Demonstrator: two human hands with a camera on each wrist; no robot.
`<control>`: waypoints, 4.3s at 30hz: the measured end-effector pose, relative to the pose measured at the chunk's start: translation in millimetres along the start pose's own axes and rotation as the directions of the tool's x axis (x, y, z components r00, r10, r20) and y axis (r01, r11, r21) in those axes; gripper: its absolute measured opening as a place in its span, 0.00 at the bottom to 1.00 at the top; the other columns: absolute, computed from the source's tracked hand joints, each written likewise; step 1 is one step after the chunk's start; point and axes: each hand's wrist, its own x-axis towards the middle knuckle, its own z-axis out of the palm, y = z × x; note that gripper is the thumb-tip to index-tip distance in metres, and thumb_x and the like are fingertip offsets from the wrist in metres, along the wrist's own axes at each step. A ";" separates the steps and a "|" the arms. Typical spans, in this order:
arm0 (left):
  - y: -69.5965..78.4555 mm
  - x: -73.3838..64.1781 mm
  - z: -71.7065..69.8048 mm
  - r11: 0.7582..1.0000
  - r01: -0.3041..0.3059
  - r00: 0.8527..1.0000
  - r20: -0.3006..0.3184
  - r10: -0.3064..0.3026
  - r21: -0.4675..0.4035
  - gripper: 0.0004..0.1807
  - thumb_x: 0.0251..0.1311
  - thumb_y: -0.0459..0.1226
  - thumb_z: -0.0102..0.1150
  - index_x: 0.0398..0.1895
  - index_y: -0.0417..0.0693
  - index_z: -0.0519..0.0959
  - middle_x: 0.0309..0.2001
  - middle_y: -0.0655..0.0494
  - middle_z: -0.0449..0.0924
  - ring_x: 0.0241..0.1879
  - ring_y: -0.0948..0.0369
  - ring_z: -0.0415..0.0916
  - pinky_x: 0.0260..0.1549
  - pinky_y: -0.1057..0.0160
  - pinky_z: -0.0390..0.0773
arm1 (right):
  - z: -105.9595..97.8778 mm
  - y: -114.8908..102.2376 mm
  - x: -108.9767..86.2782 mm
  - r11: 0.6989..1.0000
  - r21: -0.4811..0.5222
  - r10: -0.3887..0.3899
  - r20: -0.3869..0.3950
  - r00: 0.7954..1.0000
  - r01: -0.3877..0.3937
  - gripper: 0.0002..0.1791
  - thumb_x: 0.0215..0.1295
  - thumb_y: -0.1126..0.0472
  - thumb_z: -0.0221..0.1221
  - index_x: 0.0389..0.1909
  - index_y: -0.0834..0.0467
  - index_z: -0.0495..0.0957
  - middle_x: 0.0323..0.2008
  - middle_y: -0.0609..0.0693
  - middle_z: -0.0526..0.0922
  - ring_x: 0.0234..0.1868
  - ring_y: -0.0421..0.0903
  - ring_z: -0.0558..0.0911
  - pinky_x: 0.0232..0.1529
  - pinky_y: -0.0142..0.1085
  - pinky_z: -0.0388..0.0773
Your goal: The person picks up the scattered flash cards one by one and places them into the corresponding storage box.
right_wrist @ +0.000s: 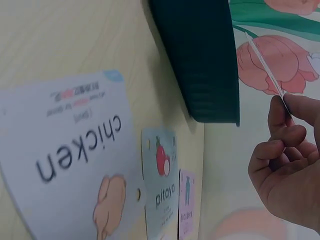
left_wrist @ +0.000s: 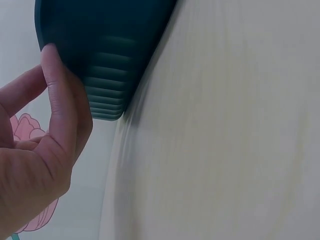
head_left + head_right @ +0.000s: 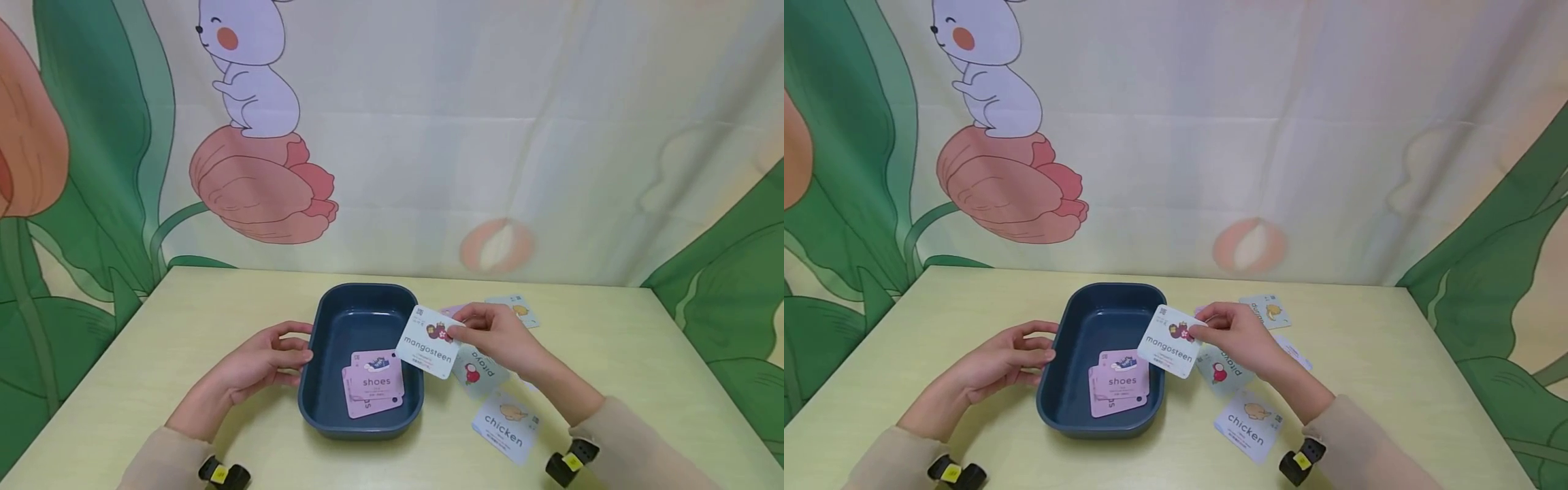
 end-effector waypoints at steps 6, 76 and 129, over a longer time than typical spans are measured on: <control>1.1 -0.3 0.5 1.000 -0.002 1.000 0.001 0.002 -0.002 0.34 0.70 0.32 0.62 0.74 0.36 0.59 0.49 0.42 0.77 0.39 0.53 0.81 0.40 0.57 0.86 | 18.0 -6.3 12.2 0.998 -0.035 -0.049 0.028 0.998 0.049 0.11 0.69 0.56 0.68 0.47 0.57 0.84 0.34 0.50 0.88 0.41 0.63 0.81 0.31 0.32 0.70; -2.6 0.4 -0.9 1.000 0.002 1.000 0.003 -0.002 -0.004 0.34 0.69 0.32 0.63 0.73 0.36 0.59 0.48 0.43 0.78 0.38 0.53 0.82 0.41 0.57 0.86 | 92.1 -15.8 41.1 0.747 -0.651 -0.286 -0.135 0.949 0.133 0.12 0.61 0.55 0.74 0.40 0.53 0.83 0.36 0.46 0.81 0.35 0.44 0.79 0.31 0.34 0.76; -2.0 -0.8 -0.7 1.000 0.001 1.000 0.011 -0.001 -0.027 0.34 0.69 0.32 0.63 0.73 0.36 0.59 0.48 0.44 0.78 0.38 0.55 0.82 0.40 0.58 0.86 | -41.6 67.9 36.8 0.926 -0.319 0.047 -0.437 0.898 -0.203 0.19 0.72 0.53 0.61 0.50 0.66 0.79 0.44 0.59 0.80 0.41 0.54 0.76 0.42 0.40 0.72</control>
